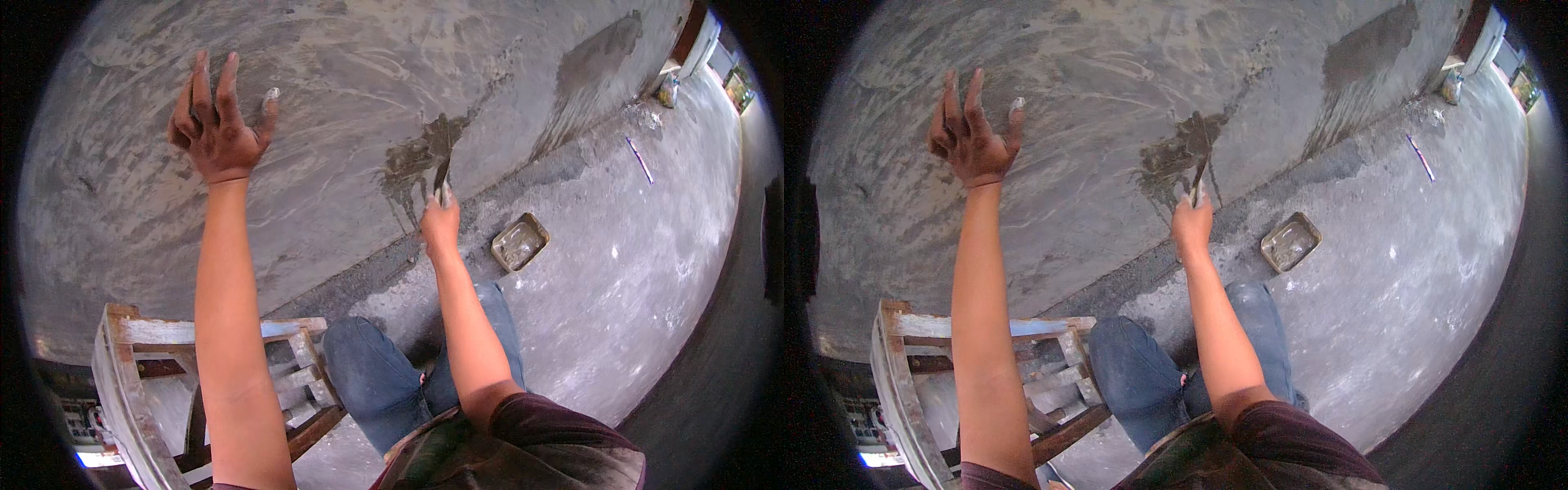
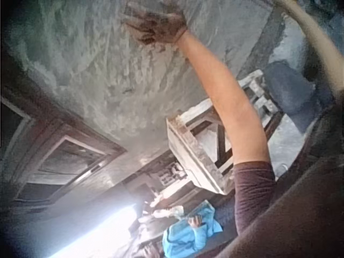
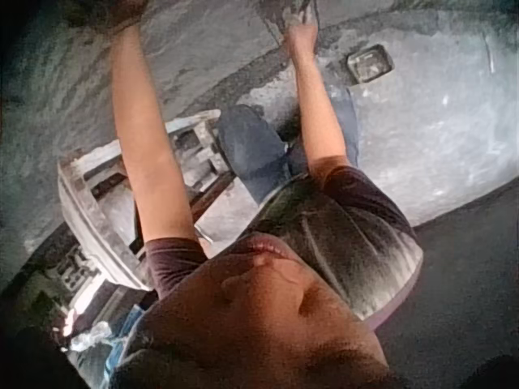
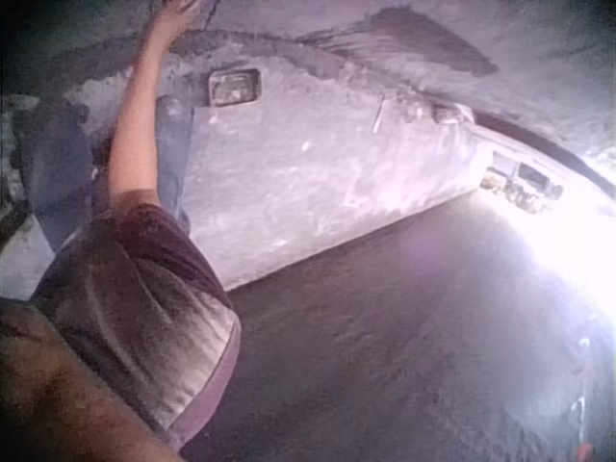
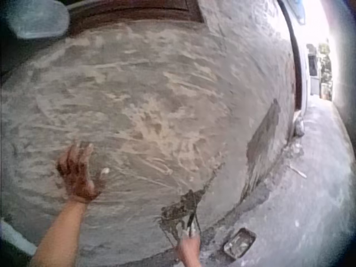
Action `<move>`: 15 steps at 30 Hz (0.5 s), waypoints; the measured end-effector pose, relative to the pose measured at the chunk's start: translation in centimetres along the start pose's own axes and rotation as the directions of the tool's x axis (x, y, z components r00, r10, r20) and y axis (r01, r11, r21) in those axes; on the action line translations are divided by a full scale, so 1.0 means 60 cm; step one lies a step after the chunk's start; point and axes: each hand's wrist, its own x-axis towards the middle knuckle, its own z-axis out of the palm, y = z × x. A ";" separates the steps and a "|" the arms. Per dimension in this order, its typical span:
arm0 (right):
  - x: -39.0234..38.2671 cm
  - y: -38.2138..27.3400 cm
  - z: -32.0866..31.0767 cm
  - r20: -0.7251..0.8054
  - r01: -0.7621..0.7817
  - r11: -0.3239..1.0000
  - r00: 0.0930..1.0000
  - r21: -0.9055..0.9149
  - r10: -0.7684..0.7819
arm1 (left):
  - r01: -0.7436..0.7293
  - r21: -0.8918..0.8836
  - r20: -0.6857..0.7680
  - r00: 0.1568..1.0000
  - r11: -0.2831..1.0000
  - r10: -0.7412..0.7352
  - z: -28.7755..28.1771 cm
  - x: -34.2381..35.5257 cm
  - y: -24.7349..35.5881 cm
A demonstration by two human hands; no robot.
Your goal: The person applies plaster to a concrete wall using a trowel and a container. They scoop plaster from the container and spread it onto the wall surface, smoothing it out with the trowel. Another person is visible in the background, also working on the wall.
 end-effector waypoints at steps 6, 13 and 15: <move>-0.019 -0.043 0.103 -0.035 0.136 0.974 0.989 -0.184 -0.144 | -0.002 -0.036 0.001 1.000 0.999 0.002 0.005 0.008 0.010; -0.160 -0.029 0.066 0.219 0.166 0.959 0.969 -0.231 -0.115 | -0.022 -0.046 -0.014 1.000 0.999 0.021 0.000 0.006 0.001; -0.143 0.005 0.037 0.059 0.231 0.937 0.973 -0.262 -0.224 | -0.013 -0.019 0.013 1.000 1.000 0.014 -0.004 0.007 0.003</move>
